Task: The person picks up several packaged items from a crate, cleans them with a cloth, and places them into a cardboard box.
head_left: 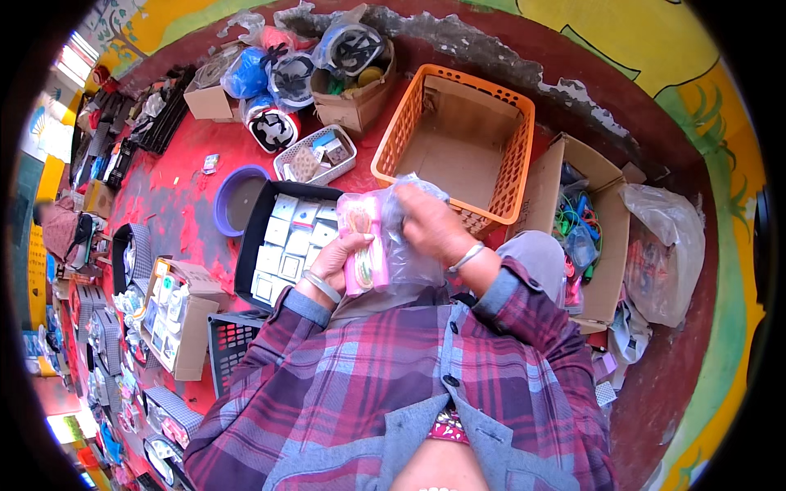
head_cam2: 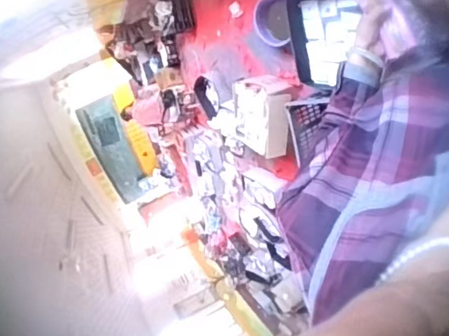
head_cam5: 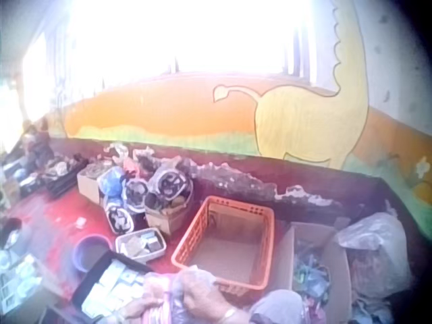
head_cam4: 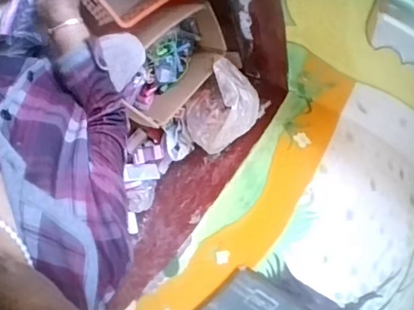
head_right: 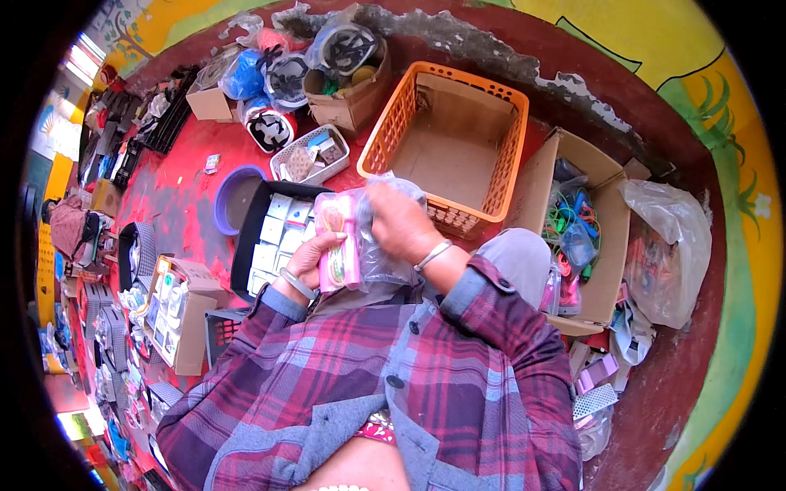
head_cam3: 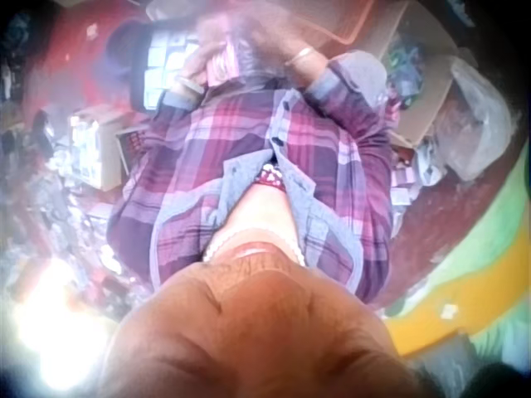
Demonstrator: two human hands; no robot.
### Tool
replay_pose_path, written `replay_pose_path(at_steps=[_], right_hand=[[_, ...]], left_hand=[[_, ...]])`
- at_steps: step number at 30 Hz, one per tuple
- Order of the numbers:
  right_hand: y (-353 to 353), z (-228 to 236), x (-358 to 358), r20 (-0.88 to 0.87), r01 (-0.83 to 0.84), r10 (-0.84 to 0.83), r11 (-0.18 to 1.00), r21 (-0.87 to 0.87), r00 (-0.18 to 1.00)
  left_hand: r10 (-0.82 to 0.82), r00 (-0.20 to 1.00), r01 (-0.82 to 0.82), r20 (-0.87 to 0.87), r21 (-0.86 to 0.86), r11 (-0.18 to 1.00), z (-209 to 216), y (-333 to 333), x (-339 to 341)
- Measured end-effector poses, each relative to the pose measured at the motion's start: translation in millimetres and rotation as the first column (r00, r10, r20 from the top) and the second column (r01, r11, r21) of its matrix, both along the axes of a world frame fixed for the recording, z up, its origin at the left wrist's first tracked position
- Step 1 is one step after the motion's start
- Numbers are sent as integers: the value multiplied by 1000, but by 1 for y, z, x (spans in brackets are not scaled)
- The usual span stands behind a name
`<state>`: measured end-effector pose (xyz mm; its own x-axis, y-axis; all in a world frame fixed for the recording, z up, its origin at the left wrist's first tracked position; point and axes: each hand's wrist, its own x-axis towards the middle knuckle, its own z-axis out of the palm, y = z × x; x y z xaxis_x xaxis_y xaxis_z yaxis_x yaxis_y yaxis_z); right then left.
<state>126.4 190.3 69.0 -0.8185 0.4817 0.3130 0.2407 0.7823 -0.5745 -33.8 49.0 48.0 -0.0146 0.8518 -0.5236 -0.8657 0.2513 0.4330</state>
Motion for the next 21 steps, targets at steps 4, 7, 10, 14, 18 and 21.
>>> replay_pose_path(at_steps=[4, 7, 10, 14, 18, 21], right_hand=[[-13, -7, 4, 255, -144, 67, 944, 296, 965], [-5, -10, 15, 210, -102, 39, 949, 298, 977], [14, -9, 25, 182, 72, -122, 963, 261, 976], [55, 3, 41, 236, 382, -442, 887, 259, 866], [35, 51, 10, -69, 233, -223, 921, 312, 972], [30, 20, -13, 116, 30, -66, 956, 290, 991]], left_hand=[[-18, 999, 20, -42, 50, 999, 11, -5, 1], [-40, 997, 44, -68, 54, 998, 6, -7, 3], [-56, 996, 59, -64, 59, 996, 6, -3, 6], [-45, 996, 50, -73, 63, 997, -3, -5, 5], [-45, 994, 52, -98, 70, 996, -1, -4, 8], [-76, 984, 88, -159, 69, 994, 8, 0, 11]])
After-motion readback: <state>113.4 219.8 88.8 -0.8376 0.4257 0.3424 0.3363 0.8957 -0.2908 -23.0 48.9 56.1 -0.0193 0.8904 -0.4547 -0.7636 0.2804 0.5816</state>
